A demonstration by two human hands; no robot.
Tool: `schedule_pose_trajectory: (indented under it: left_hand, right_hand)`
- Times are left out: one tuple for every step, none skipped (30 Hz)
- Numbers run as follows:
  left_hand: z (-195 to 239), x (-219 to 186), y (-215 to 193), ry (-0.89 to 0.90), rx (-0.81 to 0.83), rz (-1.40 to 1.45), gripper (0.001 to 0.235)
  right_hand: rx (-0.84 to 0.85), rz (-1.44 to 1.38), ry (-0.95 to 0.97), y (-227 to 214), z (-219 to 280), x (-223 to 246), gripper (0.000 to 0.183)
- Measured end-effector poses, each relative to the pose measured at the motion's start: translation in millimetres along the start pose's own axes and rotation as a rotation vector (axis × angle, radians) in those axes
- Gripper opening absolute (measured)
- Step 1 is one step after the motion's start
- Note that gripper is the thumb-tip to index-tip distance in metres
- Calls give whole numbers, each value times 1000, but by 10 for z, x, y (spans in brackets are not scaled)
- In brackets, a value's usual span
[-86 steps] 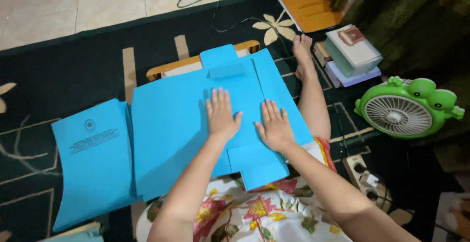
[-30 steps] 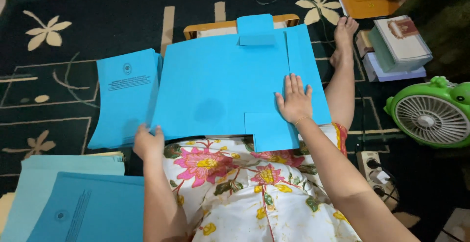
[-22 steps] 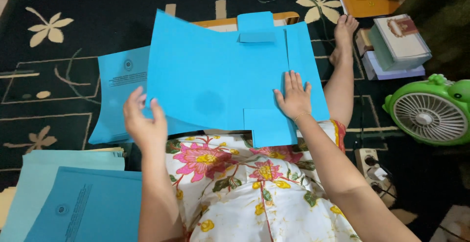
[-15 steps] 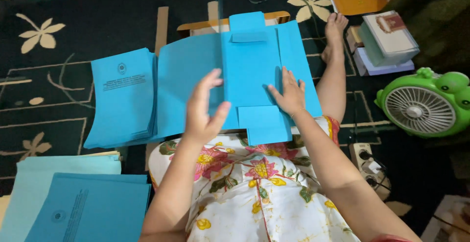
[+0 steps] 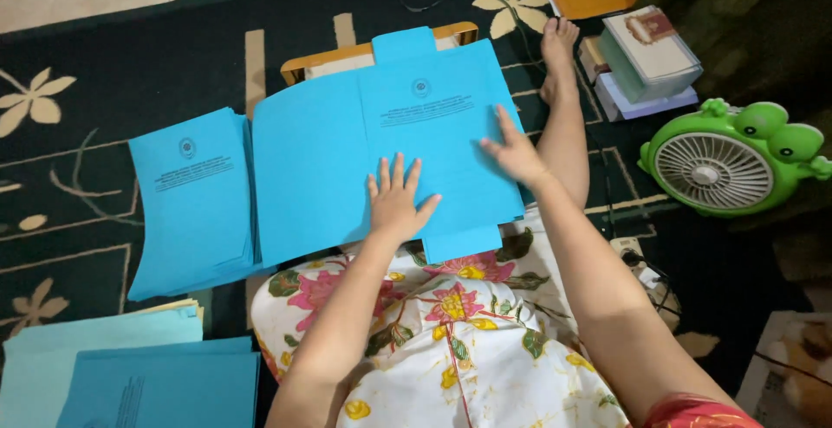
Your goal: A person sitting on the floor is smoothing out and stacking blue paper folders into organized piles.
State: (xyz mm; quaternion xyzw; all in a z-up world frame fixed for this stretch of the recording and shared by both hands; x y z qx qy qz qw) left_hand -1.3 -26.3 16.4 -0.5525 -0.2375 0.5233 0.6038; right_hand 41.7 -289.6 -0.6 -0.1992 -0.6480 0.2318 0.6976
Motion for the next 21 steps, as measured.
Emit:
schedule_pose_trajectory:
  left_hand:
    - [26,-26,26,5,3,-1,82]
    - [53,-34,43,-11,-16,14,82]
    - [78,-41,59,-27,-35,28,82]
    - [109,-52,39,-23,-32,26,82]
    - [139,-62,14,-12,-34,44,81]
    - [165,-70,-13,-1,-37,61,80]
    - [149,-54,14,4,-35,59,80]
    - [136,-43,36,12,-46,12,81]
    - [123,-33,56,21,-56,-35,81]
    - [104,-26,63,24,-58,-37,81]
    - [85,-17,75,25,-49,-34,82]
    - [77,-5,94,25,-40,-30,82]
    - [77,-21,74,26,-41,-31,82]
    - [85,-28,56,25,-34,-12,81]
    - [92,-39,40,24,-27,7,81]
    - [91,-40,41,25,-25,1,81]
    - [94,-40,40,22,-28,8,80]
    - [100,-44,42,20,-31,15,80]
    - [67,-22,120,22,-30,11,80]
    - [39,-3,175,19,-74,-30,82]
    - [15,16,229,16,-119,-71,85]
  right_hand:
    - [-4,0,4,97,-6,25,86]
    - [-63,386,-56,184,-10,106,86]
    - [-119,772,-116,293,-15,190,87]
    - [-121,771,-111,372,13,311,87]
    - [-92,823,-149,477,37,450,77]
    - [-63,874,-187,583,55,589,68]
    - [-66,873,-183,691,-16,601,68]
    - [29,826,-135,831,-99,576,68]
    - [124,776,-87,971,-178,554,69]
    - [120,776,-86,997,-323,583,69]
    - [135,768,-89,1031,-468,611,70]
    - [153,760,-92,1076,-606,638,72]
    - [151,760,-92,1091,-809,631,72]
    - [161,777,-86,1120,-1007,621,74]
    - [172,794,-80,1147,-1203,608,76]
    - [169,789,-79,1114,-1361,594,76]
    - [164,811,-45,1075,-1516,565,76]
    - [159,834,-10,1032,-1665,535,76]
    - [157,829,-8,949,-1726,503,76]
    - [113,831,46,831,-1786,461,76]
    - [69,833,101,713,-1839,419,77]
Point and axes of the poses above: each hand's wrist, its own z-axis away from the middle knuckle, its own y-axis out of the palm, x = y × z, the point moved 5 cm from there along -z, towards the middle knuckle, and after that the axes turned 6 degrees about x, right-handed, at the moved point
